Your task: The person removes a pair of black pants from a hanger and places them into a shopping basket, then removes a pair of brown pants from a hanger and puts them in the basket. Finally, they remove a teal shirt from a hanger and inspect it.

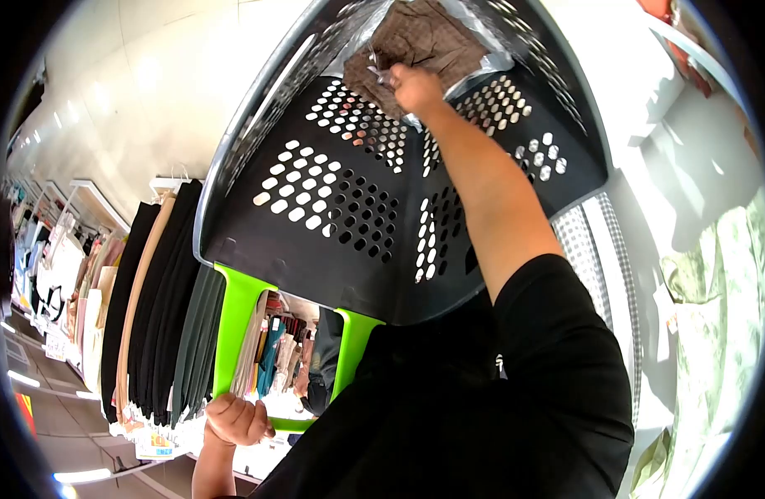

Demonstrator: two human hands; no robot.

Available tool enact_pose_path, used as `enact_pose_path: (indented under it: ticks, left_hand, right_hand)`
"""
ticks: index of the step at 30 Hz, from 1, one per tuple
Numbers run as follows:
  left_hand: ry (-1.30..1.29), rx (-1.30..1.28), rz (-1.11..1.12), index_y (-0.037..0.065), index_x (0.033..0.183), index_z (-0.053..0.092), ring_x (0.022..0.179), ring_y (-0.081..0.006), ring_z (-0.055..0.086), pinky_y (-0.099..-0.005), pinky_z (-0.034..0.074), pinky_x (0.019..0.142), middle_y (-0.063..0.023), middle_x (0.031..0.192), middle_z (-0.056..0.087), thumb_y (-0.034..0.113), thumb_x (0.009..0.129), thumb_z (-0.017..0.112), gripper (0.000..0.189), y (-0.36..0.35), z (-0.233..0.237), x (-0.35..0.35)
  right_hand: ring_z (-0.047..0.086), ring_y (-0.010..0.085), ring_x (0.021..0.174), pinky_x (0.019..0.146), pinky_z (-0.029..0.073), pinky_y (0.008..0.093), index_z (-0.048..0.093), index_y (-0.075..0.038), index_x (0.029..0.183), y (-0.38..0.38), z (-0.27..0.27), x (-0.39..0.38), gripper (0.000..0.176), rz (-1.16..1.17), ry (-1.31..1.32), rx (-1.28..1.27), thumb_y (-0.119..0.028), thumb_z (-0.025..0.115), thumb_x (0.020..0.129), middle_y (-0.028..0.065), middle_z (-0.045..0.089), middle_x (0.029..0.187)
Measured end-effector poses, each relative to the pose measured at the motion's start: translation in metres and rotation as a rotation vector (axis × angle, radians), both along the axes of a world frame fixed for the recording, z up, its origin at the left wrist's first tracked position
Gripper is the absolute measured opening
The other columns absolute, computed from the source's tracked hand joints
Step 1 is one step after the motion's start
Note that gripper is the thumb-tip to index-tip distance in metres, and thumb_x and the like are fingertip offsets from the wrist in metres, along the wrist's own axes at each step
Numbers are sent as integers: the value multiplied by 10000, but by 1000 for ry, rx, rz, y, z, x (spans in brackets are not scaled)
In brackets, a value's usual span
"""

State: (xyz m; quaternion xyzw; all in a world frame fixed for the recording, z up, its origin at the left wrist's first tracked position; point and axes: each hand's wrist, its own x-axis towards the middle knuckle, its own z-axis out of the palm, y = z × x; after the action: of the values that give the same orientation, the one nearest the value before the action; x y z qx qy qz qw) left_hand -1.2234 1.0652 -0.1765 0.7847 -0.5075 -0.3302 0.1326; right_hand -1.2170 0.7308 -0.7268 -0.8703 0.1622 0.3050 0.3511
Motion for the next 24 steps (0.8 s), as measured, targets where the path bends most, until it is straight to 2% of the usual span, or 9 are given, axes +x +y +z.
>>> enact_pose_path:
  ticks: [5,9,11,13,16,17,20,22,24]
  left_hand:
    - [21,-39,41,71,640,558,416,-128,436,-284,379,527,30,483,460,269,891,445,339,-12,0,7]
    - [13,-79,86,52,620,581,402,-174,440,-314,377,509,-11,486,459,234,809,508,272,-22,3,6]
    - [15,-103,101,51,623,582,412,-193,474,-329,379,486,-27,499,488,185,755,539,193,-27,9,5]
    - [6,-138,116,25,688,627,412,-195,477,-330,387,479,-28,492,478,168,710,576,153,-28,13,3]
    - [-42,-239,164,10,739,642,427,-232,492,-365,413,489,-42,500,473,133,658,625,148,-38,19,3]
    - [-67,-245,178,19,732,641,432,-241,498,-366,416,491,-49,500,478,138,655,636,142,-38,19,1]
    - [-144,-243,175,68,636,570,423,-253,489,-380,411,476,-55,478,449,142,671,627,100,-43,22,-1]
    - [-179,-279,185,101,567,485,406,-267,470,-398,406,459,-56,454,414,139,687,612,179,-48,23,-3]
    - [-194,-301,192,100,563,493,418,-285,490,-408,416,460,-69,458,449,161,726,621,215,-47,14,-5]
  right_hand:
    - [619,394,947,819,493,440,599,-148,1124,11,80,-23,218,-137,14,125,-236,564,928,207,654,992]
    - [648,376,873,763,507,397,618,-89,1121,11,140,-31,225,-333,-227,224,-114,602,898,216,658,933]
    - [637,397,870,756,503,447,626,-93,1084,7,189,-29,224,-370,-306,293,-81,543,876,210,657,898]
    - [648,376,874,753,515,421,642,-55,1085,-1,237,-30,277,-348,-449,343,-2,575,821,186,669,949]
    - [646,364,899,776,520,403,641,-32,1097,-2,300,-36,303,-354,-680,380,16,582,803,187,667,990]
    - [663,275,972,845,508,327,617,9,1136,-3,315,-39,272,-321,-548,433,25,593,866,174,667,1059]
    - [638,182,917,817,491,277,616,13,1139,4,367,-42,237,-394,-645,510,-12,597,904,123,665,1010]
    - [581,104,890,811,467,248,615,13,1144,7,398,-40,222,-481,-611,624,-36,596,928,45,643,950]
    - [588,109,863,792,471,253,621,1,1112,7,427,-38,195,-597,-587,706,-53,602,926,48,655,914]
